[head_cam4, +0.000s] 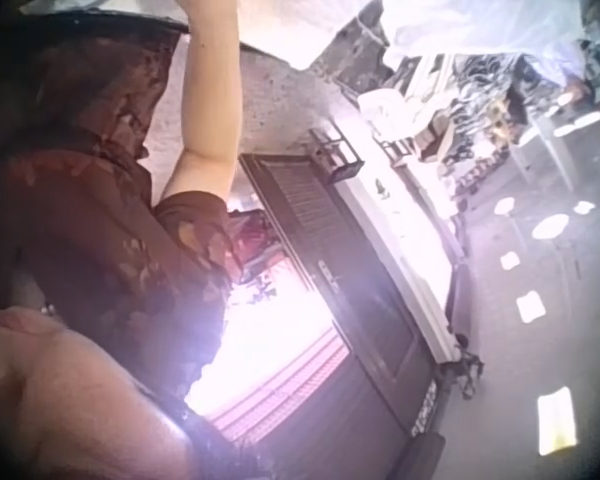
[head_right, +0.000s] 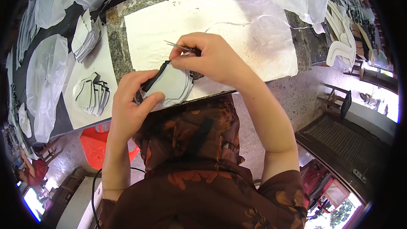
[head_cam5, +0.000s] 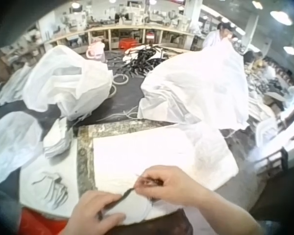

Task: Trimming excess material and threads from shoe upper components using a pair of snips.

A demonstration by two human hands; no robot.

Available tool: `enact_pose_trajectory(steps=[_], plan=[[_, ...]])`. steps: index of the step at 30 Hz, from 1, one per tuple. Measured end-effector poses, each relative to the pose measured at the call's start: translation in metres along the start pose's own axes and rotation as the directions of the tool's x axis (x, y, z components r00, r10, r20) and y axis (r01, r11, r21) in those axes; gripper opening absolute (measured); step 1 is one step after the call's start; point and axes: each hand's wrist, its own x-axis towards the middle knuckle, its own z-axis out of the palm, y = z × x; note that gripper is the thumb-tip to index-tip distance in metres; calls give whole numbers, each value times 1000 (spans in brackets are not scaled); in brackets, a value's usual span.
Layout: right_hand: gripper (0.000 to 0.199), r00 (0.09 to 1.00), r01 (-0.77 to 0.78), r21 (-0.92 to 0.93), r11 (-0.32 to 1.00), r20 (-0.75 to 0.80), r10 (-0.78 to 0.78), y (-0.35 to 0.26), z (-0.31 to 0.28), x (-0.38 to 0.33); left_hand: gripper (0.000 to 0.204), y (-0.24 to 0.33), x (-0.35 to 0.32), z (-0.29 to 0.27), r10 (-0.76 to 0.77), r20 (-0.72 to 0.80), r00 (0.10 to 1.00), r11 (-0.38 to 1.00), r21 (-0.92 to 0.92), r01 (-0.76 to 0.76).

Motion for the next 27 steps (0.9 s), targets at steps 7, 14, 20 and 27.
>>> enact_pose_trajectory(steps=[7, 14, 20, 27], plan=[[17, 915, 249, -389, 887, -207, -347, 10, 18, -20, 41, 3, 2, 3, 16, 30, 999, 999, 40, -18], [29, 984, -8, -70, 998, -176, -4, 12, 14, -19, 42, 3, 2, 4, 44, 15, 999, 999, -15, -44], [22, 982, -36, -35, 999, -184, 29, 6, 11, -21, 42, 4, 3, 3, 26, 33, 999, 998, -66, -24], [19, 987, 14, -142, 990, -160, -37, -15, 8, -26, 43, 3, 3, 3, 6, 37, 999, 998, -55, -4]])
